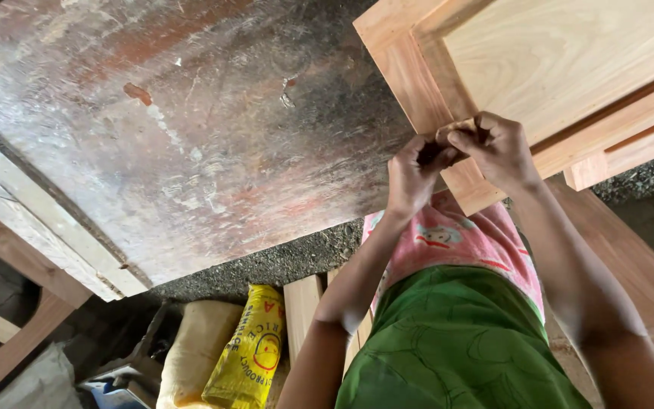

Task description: The person sands a wooden cabinet door with a sanding block. They hold the door with one hand and rub the surface with the block using the other hand, working on the flat panel and the frame edges.

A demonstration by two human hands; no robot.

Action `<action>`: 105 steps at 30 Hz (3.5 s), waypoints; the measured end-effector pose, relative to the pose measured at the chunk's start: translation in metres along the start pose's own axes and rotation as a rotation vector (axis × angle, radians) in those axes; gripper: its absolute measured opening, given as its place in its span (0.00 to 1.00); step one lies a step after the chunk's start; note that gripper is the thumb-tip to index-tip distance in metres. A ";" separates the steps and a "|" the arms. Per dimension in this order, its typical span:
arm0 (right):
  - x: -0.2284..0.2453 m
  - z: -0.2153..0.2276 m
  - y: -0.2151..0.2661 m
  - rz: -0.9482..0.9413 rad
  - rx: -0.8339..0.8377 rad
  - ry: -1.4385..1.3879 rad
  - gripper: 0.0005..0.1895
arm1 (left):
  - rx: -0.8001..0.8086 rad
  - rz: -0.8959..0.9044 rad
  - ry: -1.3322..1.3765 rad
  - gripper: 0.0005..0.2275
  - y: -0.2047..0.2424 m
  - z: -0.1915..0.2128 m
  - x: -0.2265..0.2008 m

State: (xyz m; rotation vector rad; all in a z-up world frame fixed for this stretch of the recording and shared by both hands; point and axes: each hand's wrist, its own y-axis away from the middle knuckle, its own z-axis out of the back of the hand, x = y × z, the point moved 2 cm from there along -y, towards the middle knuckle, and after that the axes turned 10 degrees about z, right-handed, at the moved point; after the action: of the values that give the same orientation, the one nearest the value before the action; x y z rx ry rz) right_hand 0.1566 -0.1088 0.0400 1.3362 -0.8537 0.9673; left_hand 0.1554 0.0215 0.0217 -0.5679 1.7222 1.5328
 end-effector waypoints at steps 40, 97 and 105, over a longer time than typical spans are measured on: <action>0.004 -0.015 -0.078 0.593 -0.361 1.035 0.08 | -0.152 0.081 0.039 0.19 -0.073 0.028 -0.022; -0.043 0.000 -0.007 0.635 -0.411 0.987 0.07 | -0.239 0.105 0.069 0.22 -0.073 0.028 -0.015; -0.066 0.015 0.049 0.564 -0.386 1.031 0.08 | -0.239 0.099 0.023 0.20 -0.073 0.029 -0.008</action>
State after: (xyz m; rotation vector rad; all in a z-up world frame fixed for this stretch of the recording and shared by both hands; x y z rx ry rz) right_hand 0.0868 -0.1291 -0.0010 0.1399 -0.5392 1.6066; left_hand 0.2214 0.0346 -0.0187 -0.6302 1.6159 1.8237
